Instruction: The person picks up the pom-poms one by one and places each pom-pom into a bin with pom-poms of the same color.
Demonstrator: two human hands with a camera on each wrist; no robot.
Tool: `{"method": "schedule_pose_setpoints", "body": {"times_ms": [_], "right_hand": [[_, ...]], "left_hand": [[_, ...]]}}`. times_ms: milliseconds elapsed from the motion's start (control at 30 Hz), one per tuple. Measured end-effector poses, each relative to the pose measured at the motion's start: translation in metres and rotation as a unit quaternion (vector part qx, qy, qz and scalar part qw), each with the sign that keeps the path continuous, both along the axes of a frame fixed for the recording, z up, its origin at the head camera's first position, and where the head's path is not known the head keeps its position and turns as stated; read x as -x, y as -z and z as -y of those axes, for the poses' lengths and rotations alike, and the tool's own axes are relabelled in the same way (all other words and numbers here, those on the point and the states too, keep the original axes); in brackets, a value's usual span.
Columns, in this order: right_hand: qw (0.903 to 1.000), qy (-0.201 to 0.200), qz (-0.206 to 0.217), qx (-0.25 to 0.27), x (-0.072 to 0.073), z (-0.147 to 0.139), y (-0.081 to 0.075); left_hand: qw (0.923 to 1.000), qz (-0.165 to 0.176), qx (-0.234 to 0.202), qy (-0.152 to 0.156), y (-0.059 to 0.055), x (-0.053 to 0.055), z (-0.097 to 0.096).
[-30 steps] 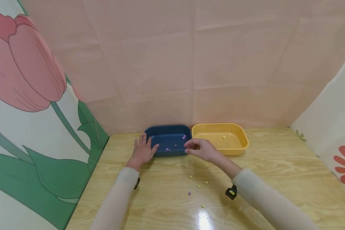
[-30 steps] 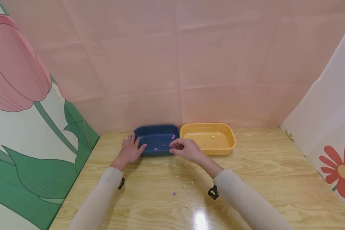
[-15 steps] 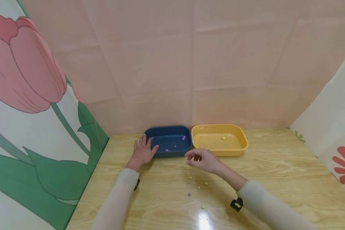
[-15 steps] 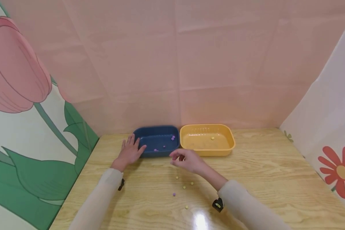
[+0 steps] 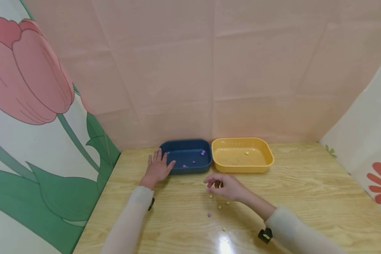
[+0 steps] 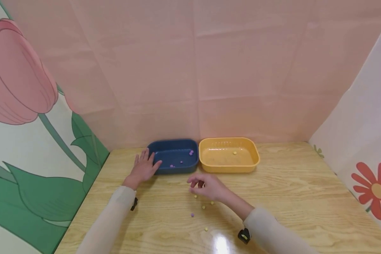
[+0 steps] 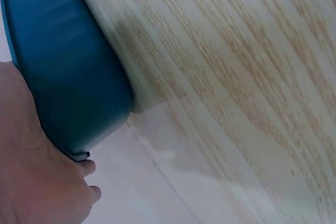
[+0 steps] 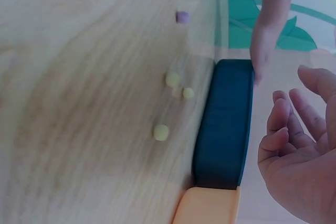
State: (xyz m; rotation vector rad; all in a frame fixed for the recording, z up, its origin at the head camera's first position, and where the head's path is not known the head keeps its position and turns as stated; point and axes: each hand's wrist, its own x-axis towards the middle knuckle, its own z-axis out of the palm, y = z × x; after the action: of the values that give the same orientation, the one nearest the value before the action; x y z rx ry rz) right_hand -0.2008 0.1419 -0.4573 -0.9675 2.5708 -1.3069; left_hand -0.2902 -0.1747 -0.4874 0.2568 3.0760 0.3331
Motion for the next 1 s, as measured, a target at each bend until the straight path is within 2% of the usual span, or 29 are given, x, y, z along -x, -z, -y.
{"method": "schedule_pose_setpoints", "body": {"times_ms": [300,567,1000], "right_hand": [[0.9998,-0.019,0.005,-0.004,-0.008,-0.004,0.008],[0.9993,-0.038,-0.002,-0.006,-0.016,-0.004,0.019],[0.9969,-0.053,0.045,-0.037,-0.027,-0.001,0.027]], "left_hand": [[0.9999,-0.008,-0.009,0.002,0.0,0.0,-0.001],[1.0,-0.001,-0.004,0.003,-0.001,-0.001,-0.001],[1.0,-0.004,0.003,0.001,-0.001,-0.001,-0.001]]}}
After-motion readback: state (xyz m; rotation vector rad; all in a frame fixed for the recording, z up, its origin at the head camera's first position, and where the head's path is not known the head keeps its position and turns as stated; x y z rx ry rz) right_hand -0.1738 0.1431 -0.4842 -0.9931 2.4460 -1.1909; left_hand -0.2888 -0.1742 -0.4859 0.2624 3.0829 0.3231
